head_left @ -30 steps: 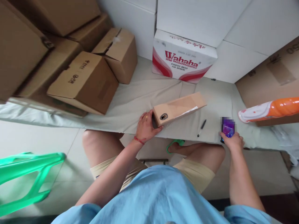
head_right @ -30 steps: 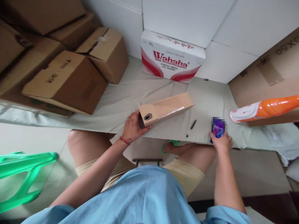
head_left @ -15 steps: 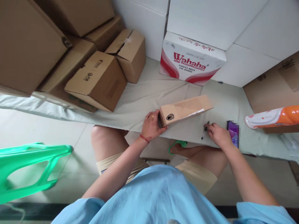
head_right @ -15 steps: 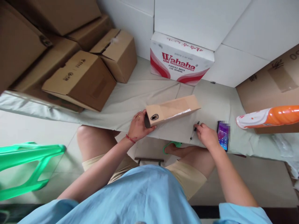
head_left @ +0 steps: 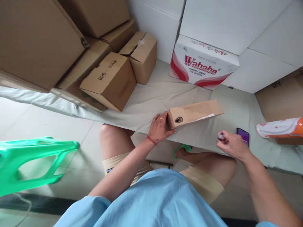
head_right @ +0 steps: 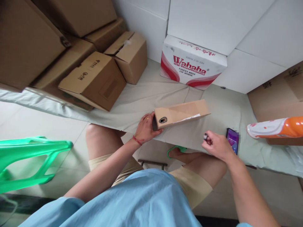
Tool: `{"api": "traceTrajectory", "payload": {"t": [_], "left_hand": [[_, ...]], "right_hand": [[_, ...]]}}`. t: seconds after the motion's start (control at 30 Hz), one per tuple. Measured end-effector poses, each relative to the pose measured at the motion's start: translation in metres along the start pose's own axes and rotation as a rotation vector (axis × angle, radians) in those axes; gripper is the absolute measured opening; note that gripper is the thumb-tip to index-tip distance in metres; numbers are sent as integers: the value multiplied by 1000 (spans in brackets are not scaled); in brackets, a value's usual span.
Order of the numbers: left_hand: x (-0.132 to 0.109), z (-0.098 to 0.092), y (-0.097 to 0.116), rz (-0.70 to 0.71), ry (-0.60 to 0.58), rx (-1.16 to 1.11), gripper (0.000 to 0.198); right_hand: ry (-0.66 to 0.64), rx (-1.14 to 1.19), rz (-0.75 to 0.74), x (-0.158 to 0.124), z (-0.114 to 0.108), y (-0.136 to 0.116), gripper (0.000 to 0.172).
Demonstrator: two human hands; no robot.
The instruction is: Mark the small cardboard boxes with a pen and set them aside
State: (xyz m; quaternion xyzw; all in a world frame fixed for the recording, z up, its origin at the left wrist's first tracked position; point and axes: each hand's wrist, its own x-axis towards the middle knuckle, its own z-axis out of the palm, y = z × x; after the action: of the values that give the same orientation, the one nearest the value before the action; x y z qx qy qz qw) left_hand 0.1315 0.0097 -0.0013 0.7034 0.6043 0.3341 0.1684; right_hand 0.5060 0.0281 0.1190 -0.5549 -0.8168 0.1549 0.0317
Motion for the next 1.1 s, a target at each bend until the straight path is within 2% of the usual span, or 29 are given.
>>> {"api": "traceTrajectory", "payload": {"t": [0.07, 0.13, 0.17, 0.23, 0.3, 0.4, 0.53, 0.7, 0.87, 1.1], "left_hand": [[0, 1, 0, -1, 1, 6, 97], [0, 1, 0, -1, 1, 14, 98], [0, 1, 0, 1, -1, 18, 98], [0, 0, 0, 7, -7, 26, 98], [1, -1, 0, 14, -11, 32, 98], [1, -1, 0, 15, -6, 36, 97], [1, 0, 2, 6, 4, 31, 97], [1, -1, 4, 9, -10, 24, 97], [2, -1, 5, -7, -16, 48, 99], [2, 1, 4, -6, -6, 45, 98]], "right_hand": [[223, 391, -12, 0, -15, -19, 6], [418, 768, -53, 10, -25, -48, 7], [468, 918, -85, 20, -28, -65, 9], [422, 1053, -155, 45, -29, -99, 15], [362, 1036, -214, 74, -26, -126, 12], [324, 968, -267, 112, -16, -149, 18], [211, 954, -266, 132, -1, -153, 14], [119, 925, -220, 122, -5, -149, 17], [192, 811, -230, 108, -10, -148, 5], [315, 866, -258, 108, 13, -135, 17]]}}
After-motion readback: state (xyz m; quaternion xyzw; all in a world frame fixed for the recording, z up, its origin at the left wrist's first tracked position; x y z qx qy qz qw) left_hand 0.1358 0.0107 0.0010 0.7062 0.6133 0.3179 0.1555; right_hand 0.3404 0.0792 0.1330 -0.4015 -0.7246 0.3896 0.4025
